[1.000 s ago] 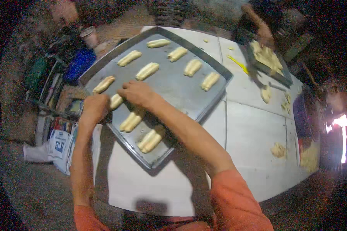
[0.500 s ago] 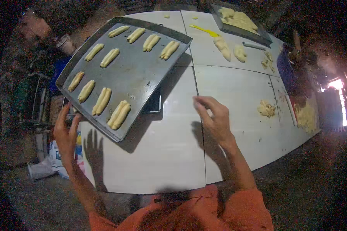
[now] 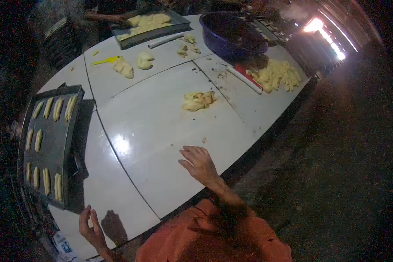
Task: The person flattens pieces of dough with a rolling pin, applies a chocolate filling using a spatula, and rolls them into cylinders. The finished dough rolls are placed onto a metal baking tray.
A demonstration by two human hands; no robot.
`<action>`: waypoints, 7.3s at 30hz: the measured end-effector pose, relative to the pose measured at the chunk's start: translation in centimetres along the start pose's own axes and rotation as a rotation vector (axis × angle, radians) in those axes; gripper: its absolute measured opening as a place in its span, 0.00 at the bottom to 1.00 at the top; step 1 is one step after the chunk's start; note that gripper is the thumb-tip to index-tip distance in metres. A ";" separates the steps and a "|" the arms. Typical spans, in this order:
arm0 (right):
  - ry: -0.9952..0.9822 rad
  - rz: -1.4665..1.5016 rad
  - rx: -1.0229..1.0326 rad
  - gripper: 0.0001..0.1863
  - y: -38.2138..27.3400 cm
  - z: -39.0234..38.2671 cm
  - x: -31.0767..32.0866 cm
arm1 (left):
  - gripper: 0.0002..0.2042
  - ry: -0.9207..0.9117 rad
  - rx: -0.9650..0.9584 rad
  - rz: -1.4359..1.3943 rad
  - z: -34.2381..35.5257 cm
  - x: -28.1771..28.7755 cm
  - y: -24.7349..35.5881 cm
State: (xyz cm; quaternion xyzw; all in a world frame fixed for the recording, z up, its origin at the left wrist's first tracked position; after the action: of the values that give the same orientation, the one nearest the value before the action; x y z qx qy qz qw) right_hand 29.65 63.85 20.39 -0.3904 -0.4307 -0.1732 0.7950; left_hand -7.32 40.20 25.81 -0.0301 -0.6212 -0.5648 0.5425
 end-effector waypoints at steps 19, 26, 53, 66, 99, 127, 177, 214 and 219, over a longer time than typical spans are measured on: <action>0.003 -0.093 0.216 0.23 26.7 13.5 7.9 | 0.22 -0.418 -0.432 -0.022 9.4 -37.3 32.3; -0.257 0.547 -0.198 0.09 27.7 15.5 8.2 | 0.26 -0.490 -0.558 0.097 12.1 -43.7 34.6; -0.126 1.898 -0.078 0.10 27.9 15.5 15.5 | 0.14 -0.662 -0.537 0.045 12.7 -45.9 35.4; 0.153 0.125 -0.459 0.17 28.4 13.4 14.4 | 0.21 -0.382 0.057 -0.125 14.9 -38.2 27.5; -0.591 0.794 -0.423 0.16 27.5 22.7 7.6 | 0.19 -0.506 -0.159 -0.149 13.1 -43.6 30.8; -0.828 0.653 -0.350 0.11 26.4 22.6 8.4 | 0.12 -0.568 -0.193 -0.316 13.0 -45.4 33.0; -0.646 0.649 -0.245 0.15 27.2 18.2 5.0 | 0.17 -0.695 -0.046 -0.333 12.8 -41.7 30.4; -0.626 0.321 0.605 0.53 -3.4 1.3 -8.6 | 0.32 0.362 0.744 -0.692 -8.4 -12.1 7.6; -0.846 0.395 0.730 0.49 -0.9 -4.5 -5.9 | 0.23 0.162 0.868 -0.499 -10.1 -12.3 9.2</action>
State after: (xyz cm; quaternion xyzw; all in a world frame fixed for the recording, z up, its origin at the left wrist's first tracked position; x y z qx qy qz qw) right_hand 28.23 59.47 14.49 -0.1995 -0.6613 0.3080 0.6543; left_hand 10.13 43.17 21.00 0.3913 -0.7427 -0.3675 0.4002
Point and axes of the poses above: each hand's wrist, its own z-axis towards the middle knuckle, its own x-axis out of the back of the hand, y = z × x, the point moved 5 cm from there along z, towards the middle knuckle, and after that the axes turned 4 degrees about x, right-handed, at the moved point
